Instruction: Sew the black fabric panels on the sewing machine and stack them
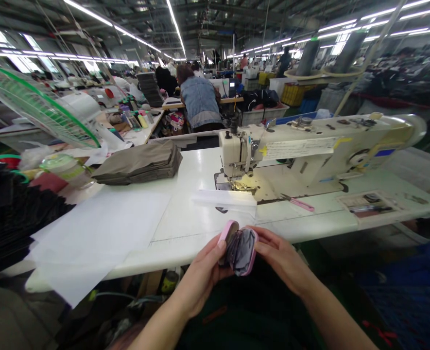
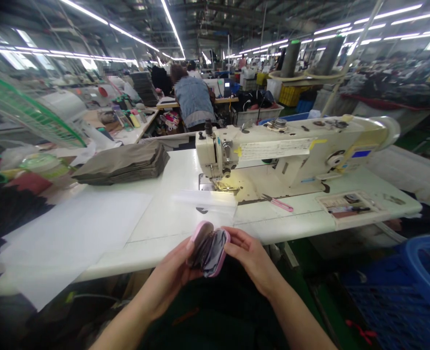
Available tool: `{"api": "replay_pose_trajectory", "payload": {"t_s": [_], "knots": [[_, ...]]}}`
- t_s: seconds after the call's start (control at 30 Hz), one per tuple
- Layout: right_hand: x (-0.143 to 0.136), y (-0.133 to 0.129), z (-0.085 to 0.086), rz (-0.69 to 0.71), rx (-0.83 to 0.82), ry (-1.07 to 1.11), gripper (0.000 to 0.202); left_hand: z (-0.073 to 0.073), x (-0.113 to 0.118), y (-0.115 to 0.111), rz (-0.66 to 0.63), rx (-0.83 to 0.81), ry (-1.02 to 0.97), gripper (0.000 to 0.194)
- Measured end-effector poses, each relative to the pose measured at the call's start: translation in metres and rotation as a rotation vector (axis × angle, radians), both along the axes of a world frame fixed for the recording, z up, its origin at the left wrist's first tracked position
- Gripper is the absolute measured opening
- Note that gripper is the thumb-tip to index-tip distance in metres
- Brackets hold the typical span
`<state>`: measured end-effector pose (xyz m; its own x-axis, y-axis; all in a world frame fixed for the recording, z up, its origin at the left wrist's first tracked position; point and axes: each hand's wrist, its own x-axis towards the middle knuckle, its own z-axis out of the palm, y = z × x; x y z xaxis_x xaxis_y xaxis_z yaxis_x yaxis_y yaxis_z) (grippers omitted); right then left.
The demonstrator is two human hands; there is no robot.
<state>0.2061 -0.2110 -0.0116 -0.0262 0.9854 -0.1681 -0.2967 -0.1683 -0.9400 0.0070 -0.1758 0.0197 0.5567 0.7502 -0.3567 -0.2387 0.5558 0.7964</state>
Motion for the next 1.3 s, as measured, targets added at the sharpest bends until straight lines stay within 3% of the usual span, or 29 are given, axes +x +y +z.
{"api": "replay_pose_trajectory", "payload": {"t_s": [0.07,0.13,0.2,0.3,0.43,0.63,0.93,1.07,1.2,1.3], "knots": [[0.001,0.001,0.003,-0.091,0.124,-0.244,0.043,0.001,0.001,0.000,0.026,0.047,0.058,0.062],[0.001,0.001,0.009,-0.202,0.352,-0.569,0.027,0.002,0.001,0.000,0.038,0.102,0.108,0.061],[0.002,0.001,0.019,-0.201,0.612,-0.832,0.014,0.002,0.000,0.000,0.025,0.156,0.145,0.061],[0.000,0.000,0.037,0.015,0.876,-1.081,0.021,0.001,-0.001,0.001,-0.015,0.209,0.183,0.059],[-0.007,0.000,0.054,0.282,1.003,-1.338,0.025,0.001,-0.001,0.001,-0.045,0.234,0.213,0.056],[-0.021,-0.002,0.062,0.367,1.170,-1.410,0.030,0.007,-0.001,0.001,-0.074,0.375,0.217,0.049],[-0.034,-0.004,0.060,0.372,1.298,-1.564,0.033,0.012,-0.003,-0.008,-0.051,0.396,0.228,0.045],[-0.033,-0.008,0.068,0.336,1.385,-1.512,0.036,0.007,-0.009,-0.010,-0.056,0.205,0.108,0.044],[-0.023,-0.024,0.086,0.190,1.415,-1.353,0.036,-0.003,-0.027,-0.014,-0.070,-0.068,-0.059,0.046],[0.001,-0.037,0.077,0.129,1.345,-1.224,0.025,-0.011,-0.046,-0.024,-0.039,-0.145,-0.143,0.047]]}}
